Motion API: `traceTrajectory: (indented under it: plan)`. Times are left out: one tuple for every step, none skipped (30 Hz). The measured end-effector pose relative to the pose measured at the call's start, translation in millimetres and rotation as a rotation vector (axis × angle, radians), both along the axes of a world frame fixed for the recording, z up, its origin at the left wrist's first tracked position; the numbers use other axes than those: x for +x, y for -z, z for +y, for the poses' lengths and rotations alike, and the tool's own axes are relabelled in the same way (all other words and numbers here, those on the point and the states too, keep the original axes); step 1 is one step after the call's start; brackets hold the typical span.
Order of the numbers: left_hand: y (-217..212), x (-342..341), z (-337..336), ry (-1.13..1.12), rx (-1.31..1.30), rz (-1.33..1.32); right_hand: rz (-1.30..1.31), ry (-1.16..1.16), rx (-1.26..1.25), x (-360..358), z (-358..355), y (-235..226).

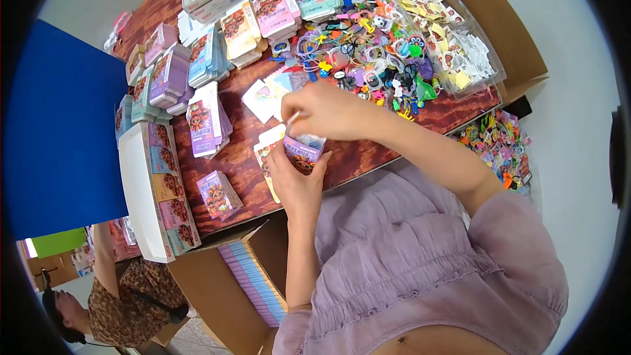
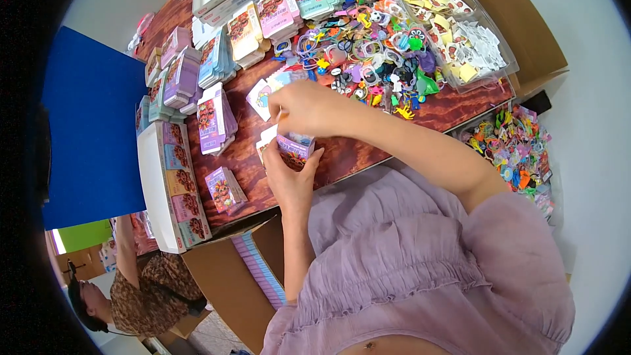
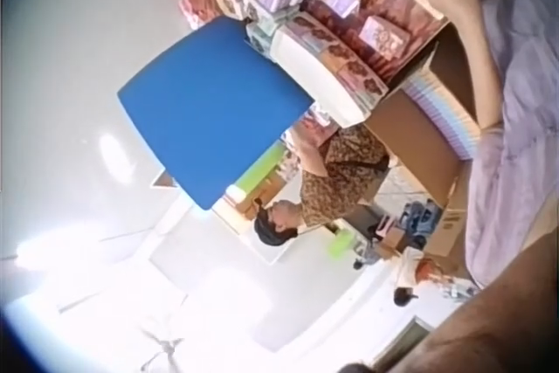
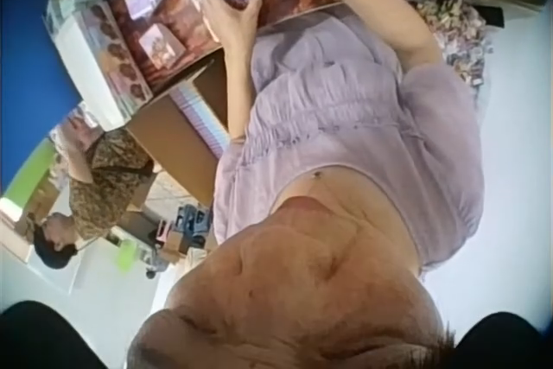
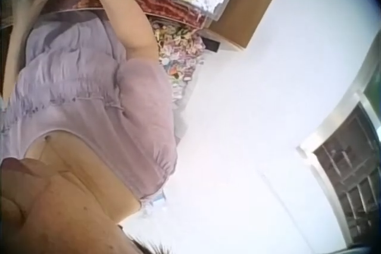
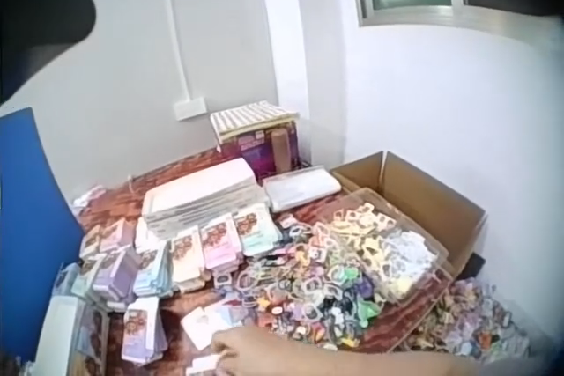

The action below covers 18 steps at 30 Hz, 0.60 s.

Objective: Packing small colorful toys and decorative items into individual plastic packets.

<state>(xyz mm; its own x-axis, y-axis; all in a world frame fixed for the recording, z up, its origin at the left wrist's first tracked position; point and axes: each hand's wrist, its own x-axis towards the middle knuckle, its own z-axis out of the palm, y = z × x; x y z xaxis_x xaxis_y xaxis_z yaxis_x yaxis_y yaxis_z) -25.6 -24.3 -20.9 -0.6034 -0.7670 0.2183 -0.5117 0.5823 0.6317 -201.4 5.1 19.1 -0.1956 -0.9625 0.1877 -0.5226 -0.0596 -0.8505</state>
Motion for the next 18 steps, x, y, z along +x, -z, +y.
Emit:
traceTrajectory:
  plan:
    - [1,0,-1,0.000,-0.007,0.012,0.001,-0.002,0.000,-2,-1,-2]
    - [2,0,-1,0.002,-0.012,0.023,-0.263,0.020,0.086,-3,-3,-13]
    - [4,-1,-1,0.002,-0.011,0.025,-0.526,0.042,0.172,-2,-6,-20]
    - [5,-1,0,0.007,0.061,0.069,-0.681,0.078,0.077,8,-10,-21]
    - [5,-4,1,0.023,0.135,0.117,-0.657,0.141,-0.014,14,-16,-16]
    - [3,-7,3,0.029,0.136,0.118,-0.634,0.198,-0.103,21,-23,-5]
    - [-1,-8,5,0.014,0.200,0.128,-0.547,0.210,-0.146,24,-25,5]
    - [-5,-7,6,-0.012,0.265,0.137,-0.547,0.206,-0.143,26,-22,6]
    - [-7,-6,5,-0.017,0.266,0.138,-0.358,0.209,-0.155,26,-16,8]
    - [-8,-5,4,-0.020,0.261,0.106,-0.170,0.209,-0.165,26,-10,10]
    - [-9,-5,4,-0.022,0.258,0.077,-0.168,0.205,-0.163,24,-1,9]
    - [-7,-2,3,-0.034,0.260,0.077,-0.267,0.188,-0.104,24,7,6]
    - [-4,1,1,-0.039,0.194,0.050,-0.366,0.172,-0.043,24,13,3]
    - [0,2,-1,-0.036,0.127,0.021,-0.343,0.201,-0.019,24,18,0]
    - [4,3,-2,-0.035,0.129,0.020,-0.344,0.202,-0.017,27,19,-3]
    - [7,4,-3,-0.013,0.107,0.031,-0.259,0.172,-0.061,29,20,-5]
    - [7,1,-3,0.024,0.084,0.049,-0.166,0.155,-0.107,31,22,-7]
    - [7,-2,-1,0.044,0.086,0.054,-0.195,0.154,-0.141,32,22,-4]
